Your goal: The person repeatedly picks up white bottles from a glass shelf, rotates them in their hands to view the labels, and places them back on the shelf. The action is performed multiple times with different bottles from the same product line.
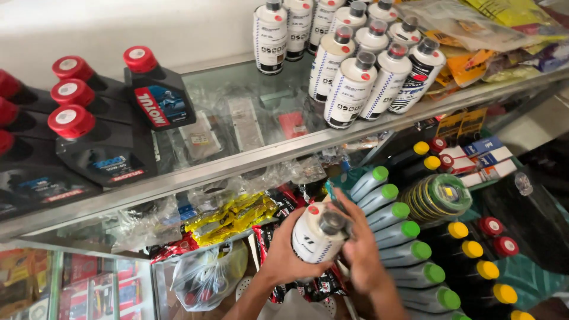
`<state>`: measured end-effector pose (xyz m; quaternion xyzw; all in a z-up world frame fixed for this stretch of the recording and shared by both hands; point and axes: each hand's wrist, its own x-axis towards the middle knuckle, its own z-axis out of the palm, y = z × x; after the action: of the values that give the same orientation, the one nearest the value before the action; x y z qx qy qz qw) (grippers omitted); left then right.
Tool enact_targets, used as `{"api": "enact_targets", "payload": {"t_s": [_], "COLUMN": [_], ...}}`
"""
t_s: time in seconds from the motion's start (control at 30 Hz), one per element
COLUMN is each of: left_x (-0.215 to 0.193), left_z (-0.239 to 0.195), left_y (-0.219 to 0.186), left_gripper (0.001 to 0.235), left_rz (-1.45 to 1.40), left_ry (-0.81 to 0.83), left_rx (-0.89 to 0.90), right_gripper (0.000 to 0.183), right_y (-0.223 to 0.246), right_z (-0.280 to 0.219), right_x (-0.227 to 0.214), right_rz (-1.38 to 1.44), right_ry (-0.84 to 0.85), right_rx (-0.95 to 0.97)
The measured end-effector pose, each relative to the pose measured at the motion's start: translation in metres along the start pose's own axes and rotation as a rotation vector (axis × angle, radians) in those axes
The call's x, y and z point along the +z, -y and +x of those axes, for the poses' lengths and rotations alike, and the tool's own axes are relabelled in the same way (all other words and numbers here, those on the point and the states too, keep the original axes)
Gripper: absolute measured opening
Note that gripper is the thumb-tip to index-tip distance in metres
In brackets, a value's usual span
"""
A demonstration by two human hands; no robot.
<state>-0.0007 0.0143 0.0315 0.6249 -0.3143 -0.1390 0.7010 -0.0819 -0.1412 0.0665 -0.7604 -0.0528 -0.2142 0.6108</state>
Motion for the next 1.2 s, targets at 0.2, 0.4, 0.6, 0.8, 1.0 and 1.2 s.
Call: {"api": "enact_targets", "payload": {"t_s": [0.2,0.4,0.6,0.8,1.0,1.2], "left_x": [0.009,0.014,0.016,0.012,0.012,0.012], "left_z": [-0.004,-0.006,-0.014,-0.019,-0.023,-0.022], "left_y": [0.015,-0.007,0.001,0.006,0.013,-0.004], "left_gripper": [0.098,0.085,0.086,0.102,0.083,0.100], "left_rz": [0.436,0.433,0.467,0.574,0.528,0.479], "left_ry": [-0.240,-0.223,-0.218,-0.237,-0.258,-0.321], "left_rx": [0.149,0.221,0.224,0.259,0.328,0.352], "right_gripper": [0.069,0.050,0.067,0.076,0.070,0.066], "right_y": [-0.011,-0.051,0.037,0.037,0.043,-0.009], "right_z": [-0.045,-0.056,-0.012,-0.039,-0.018,-0.069], "right_x": [0.051,0.036,0.043,0.041,0.046,0.016], "right_rz": [-0.605,-0.972,-1.260,-1.218,-1.150,-0.834], "right_ry": [-0.301,-0.333,-0.177,-0.119,-0.082,-0.013], "right_rx": [-0.236,-0.448,-0.329,-0.311,-0.327,-0.433]}}
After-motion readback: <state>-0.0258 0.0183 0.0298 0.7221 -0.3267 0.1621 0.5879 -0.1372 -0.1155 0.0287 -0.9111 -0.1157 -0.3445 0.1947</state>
